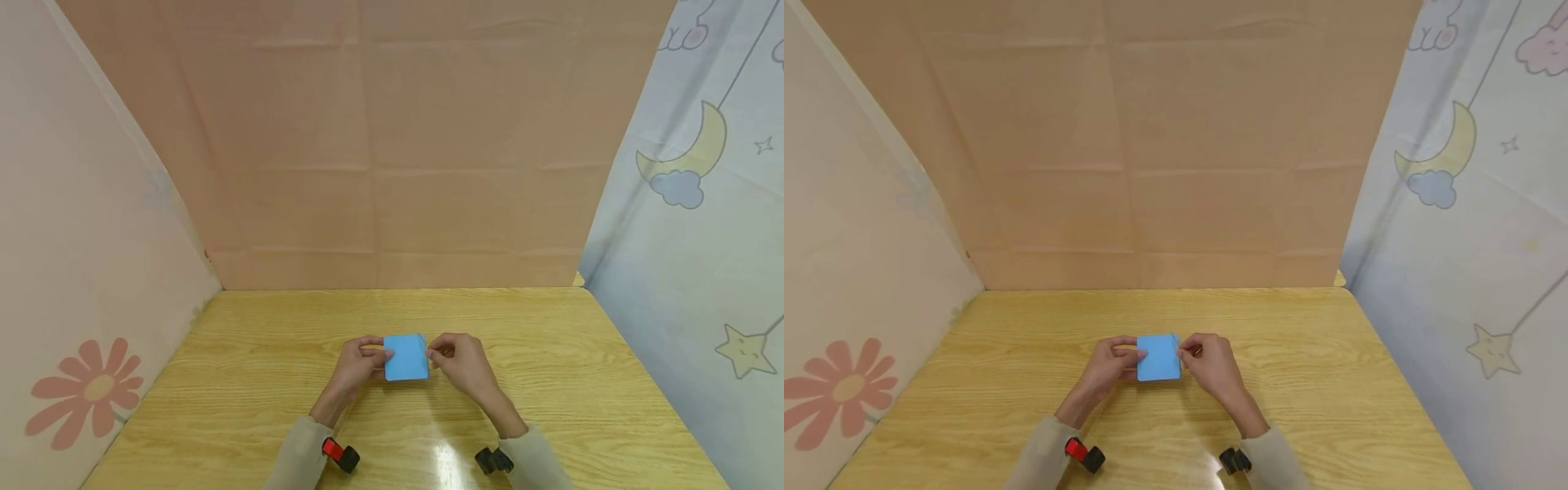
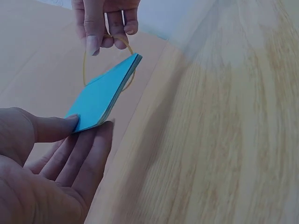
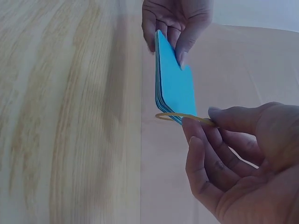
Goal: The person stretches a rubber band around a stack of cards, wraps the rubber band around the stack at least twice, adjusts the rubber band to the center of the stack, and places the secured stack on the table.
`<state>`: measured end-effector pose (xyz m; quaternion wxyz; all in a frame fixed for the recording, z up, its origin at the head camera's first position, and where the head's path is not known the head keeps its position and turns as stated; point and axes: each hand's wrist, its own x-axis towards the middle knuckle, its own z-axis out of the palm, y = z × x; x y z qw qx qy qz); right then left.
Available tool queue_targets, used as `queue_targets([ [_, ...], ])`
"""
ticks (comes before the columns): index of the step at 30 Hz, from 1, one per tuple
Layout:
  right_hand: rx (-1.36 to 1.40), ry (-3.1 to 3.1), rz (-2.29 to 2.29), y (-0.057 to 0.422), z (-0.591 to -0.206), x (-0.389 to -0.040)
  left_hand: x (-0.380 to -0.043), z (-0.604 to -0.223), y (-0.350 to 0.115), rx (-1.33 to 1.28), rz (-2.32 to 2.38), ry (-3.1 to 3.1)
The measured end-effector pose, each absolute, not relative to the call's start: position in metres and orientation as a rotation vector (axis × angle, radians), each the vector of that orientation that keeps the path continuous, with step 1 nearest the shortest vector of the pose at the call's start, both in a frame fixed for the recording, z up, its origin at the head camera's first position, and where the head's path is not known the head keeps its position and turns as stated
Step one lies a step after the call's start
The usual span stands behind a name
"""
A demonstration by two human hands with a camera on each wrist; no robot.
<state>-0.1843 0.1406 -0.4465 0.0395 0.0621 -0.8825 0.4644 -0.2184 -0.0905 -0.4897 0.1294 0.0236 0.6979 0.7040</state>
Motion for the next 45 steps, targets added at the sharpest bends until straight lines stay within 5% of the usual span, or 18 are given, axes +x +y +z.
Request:
queue_targets([
  [45,0.463,-2.790,1.341,0.135,-0.466,-0.172,-0.227,-0.483,-0.087,-0.052,2.117,2.108],
])
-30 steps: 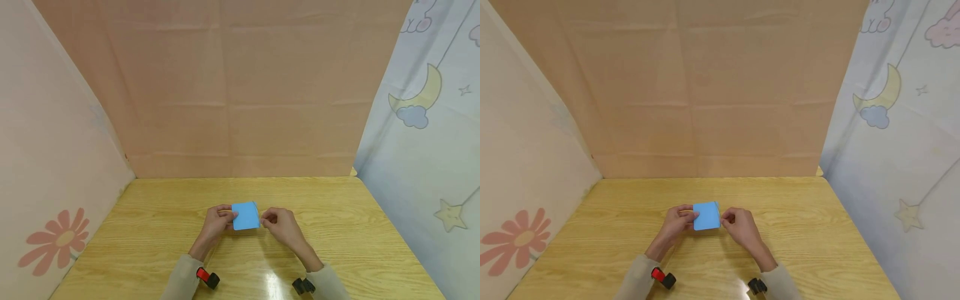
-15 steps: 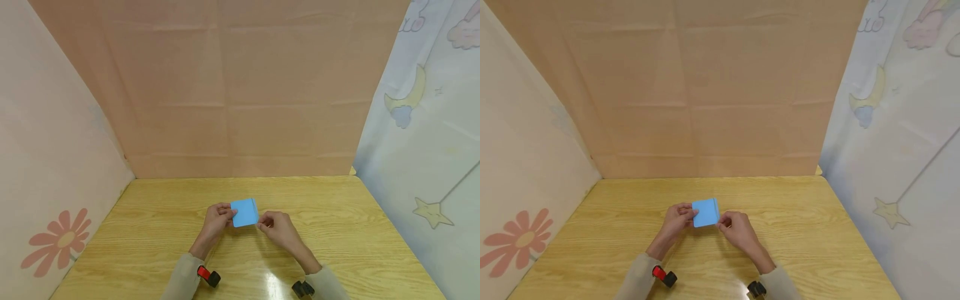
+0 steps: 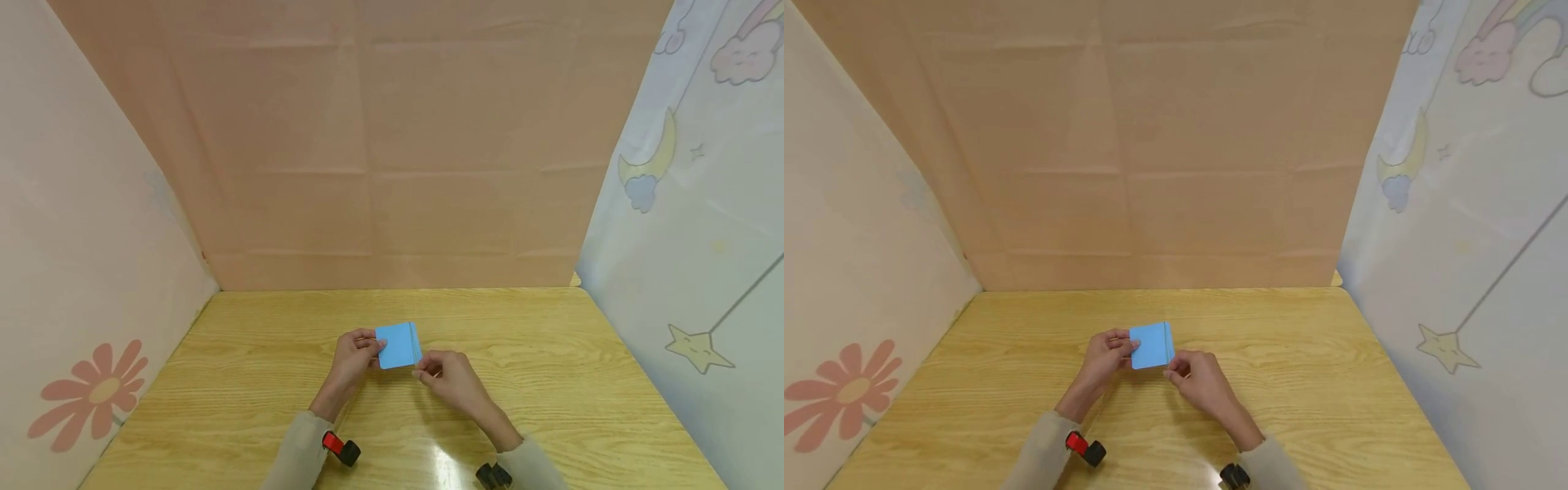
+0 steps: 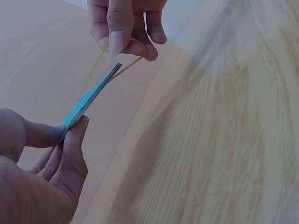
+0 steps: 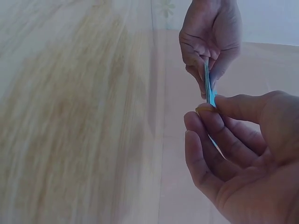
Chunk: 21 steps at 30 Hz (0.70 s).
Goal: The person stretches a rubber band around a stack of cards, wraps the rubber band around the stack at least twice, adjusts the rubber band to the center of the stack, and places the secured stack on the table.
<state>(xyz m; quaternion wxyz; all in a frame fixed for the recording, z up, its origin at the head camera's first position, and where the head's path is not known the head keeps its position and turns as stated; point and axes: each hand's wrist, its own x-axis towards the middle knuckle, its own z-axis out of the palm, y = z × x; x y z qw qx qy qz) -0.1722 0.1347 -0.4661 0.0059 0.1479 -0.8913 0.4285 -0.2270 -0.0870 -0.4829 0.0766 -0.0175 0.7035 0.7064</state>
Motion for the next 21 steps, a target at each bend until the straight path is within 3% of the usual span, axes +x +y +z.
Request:
queue_targets([
  [21,0.941,-2.726,1.286,0.1445,-0.4745,-0.1656,-0.2306,-0.4830,-0.0910,-0.083,2.113,2.150],
])
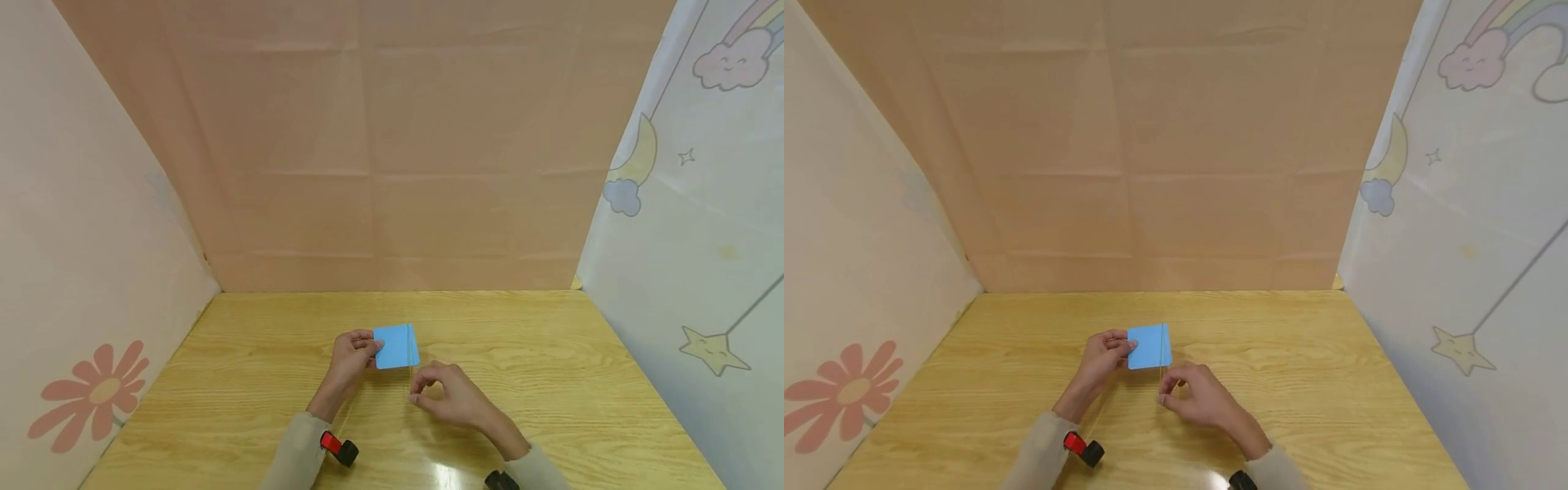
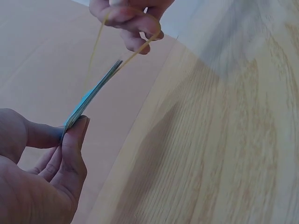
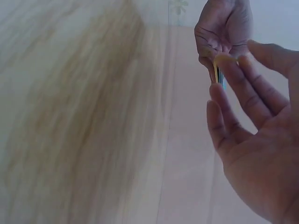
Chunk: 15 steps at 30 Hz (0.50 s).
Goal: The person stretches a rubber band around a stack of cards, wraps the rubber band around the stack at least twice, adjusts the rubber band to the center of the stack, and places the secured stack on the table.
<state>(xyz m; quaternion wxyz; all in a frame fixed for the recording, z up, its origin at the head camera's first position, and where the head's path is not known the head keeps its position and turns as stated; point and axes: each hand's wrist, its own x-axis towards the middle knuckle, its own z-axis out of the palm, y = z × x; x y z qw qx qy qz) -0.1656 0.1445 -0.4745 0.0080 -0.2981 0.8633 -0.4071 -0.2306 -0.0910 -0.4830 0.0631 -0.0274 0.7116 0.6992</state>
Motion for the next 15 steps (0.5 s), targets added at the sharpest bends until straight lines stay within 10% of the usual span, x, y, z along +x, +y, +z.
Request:
queue_targets([
  [15,-1.302,2.517,-1.446,0.1515,-0.4737,-0.1686,-0.2284,-0.4807,-0.0876,-0.097,2.101,2.155],
])
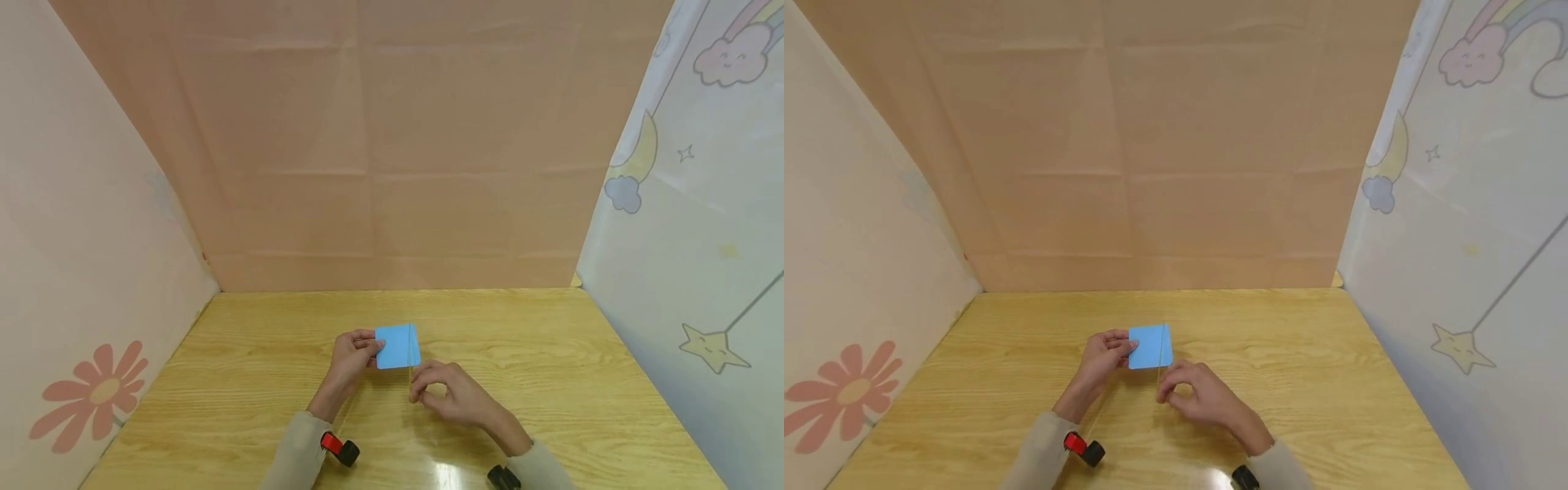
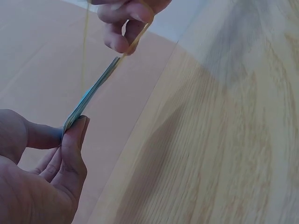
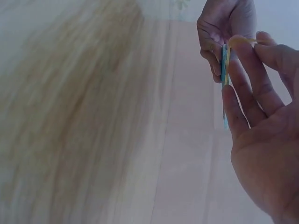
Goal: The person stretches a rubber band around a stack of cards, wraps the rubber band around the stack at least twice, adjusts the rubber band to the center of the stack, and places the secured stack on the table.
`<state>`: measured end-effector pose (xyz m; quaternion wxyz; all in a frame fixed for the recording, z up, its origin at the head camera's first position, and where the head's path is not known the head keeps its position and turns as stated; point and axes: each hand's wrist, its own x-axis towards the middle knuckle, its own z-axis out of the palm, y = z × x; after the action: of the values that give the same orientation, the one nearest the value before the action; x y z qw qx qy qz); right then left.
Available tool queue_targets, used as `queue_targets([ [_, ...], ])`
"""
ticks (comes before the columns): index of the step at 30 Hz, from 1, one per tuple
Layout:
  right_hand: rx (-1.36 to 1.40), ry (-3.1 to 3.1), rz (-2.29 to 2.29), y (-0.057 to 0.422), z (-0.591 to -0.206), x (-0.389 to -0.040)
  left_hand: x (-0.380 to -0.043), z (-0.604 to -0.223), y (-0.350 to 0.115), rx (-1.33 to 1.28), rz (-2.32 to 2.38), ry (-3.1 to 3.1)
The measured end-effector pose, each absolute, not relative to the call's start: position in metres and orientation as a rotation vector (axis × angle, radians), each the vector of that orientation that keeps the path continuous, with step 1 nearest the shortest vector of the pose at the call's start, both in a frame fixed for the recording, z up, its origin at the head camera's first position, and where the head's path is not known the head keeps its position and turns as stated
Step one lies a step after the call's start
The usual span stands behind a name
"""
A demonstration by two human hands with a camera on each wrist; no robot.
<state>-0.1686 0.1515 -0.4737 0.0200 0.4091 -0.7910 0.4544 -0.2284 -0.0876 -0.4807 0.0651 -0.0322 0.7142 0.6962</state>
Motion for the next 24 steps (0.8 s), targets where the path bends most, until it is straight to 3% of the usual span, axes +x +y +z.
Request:
queue_targets([
  [5,1.253,-2.435,1.460,0.1495,-0.4734,-0.1699,-0.2269,-0.4807,-0.0865,-0.054,2.105,2.145],
  [16,0.950,-2.524,1.830,0.1524,-0.4796,-0.1664,-0.2246,-0.4774,-0.0807,-0.043,2.122,2.114],
  [20,1.001,-2.435,1.925,0.1518,-0.4819,-0.1669,-0.2239,-0.4748,-0.0792,-0.058,2.119,2.115],
  [24,1.174,-2.280,1.648,0.1462,-0.4806,-0.1676,-0.2245,-0.4750,-0.0782,-0.032,2.107,2.113],
])
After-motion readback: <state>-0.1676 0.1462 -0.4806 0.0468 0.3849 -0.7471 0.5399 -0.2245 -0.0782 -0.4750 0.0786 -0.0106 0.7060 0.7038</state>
